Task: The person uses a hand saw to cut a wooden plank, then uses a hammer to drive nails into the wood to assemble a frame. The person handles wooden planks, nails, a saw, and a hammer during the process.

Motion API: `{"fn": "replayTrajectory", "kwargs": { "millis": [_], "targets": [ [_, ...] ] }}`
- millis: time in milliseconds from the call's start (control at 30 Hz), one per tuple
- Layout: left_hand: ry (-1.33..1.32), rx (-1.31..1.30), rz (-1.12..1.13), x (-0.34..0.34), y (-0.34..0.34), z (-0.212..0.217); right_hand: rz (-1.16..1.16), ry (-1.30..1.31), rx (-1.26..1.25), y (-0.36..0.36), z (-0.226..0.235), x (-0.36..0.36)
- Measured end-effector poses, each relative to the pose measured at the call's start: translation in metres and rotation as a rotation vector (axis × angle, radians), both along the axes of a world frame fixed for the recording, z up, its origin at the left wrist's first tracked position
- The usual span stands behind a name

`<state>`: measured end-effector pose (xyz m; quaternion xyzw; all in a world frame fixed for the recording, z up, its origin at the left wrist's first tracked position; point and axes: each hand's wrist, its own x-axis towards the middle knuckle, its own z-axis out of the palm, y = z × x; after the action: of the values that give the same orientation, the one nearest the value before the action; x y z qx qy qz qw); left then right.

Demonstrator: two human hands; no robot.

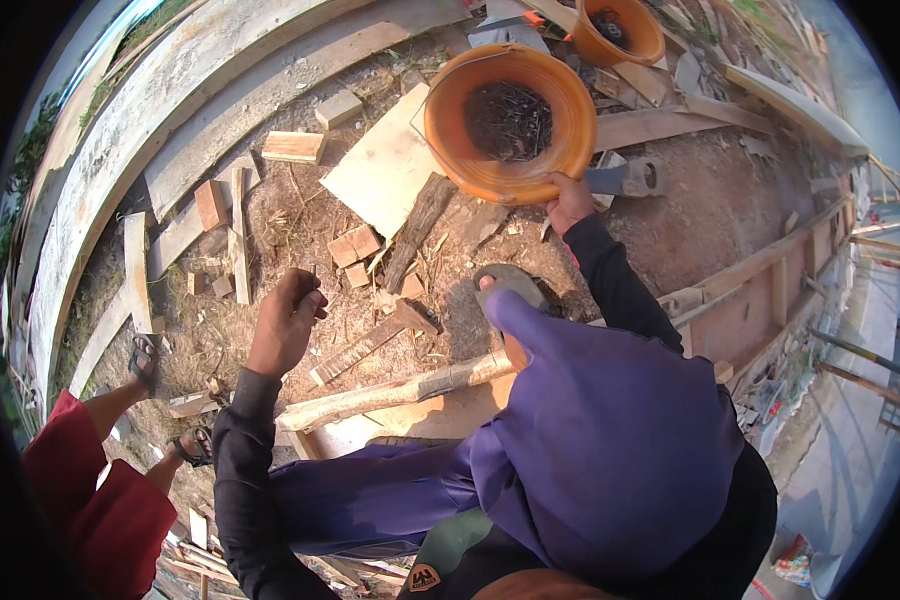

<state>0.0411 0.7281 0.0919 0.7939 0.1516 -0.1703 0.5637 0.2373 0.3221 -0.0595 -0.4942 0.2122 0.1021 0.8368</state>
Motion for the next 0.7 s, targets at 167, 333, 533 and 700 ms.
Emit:
{"fn": "replayTrajectory", "kwargs": {
  "millis": [167, 333, 533, 700],
  "targets": [
    [0.002, 0.008, 0.002, 0.005, -0.006, 0.000, -0.029, 0.017, 0.013, -0.010, -0.004, 0.003],
    [-0.001, 0.096, -0.019, 0.011, -0.008, -0.002, -0.049, -0.018, 0.035, -0.008, -0.010, 0.001],
    [-0.034, 0.037, 0.012, 0.018, -0.034, -0.010, -0.034, 0.010, 0.079, -0.013, -0.008, -0.002],
    [-0.039, 0.073, -0.059, 0.017, -0.051, -0.024, -0.043, -0.009, 0.076, -0.015, -0.027, -0.004]
  ]
}}
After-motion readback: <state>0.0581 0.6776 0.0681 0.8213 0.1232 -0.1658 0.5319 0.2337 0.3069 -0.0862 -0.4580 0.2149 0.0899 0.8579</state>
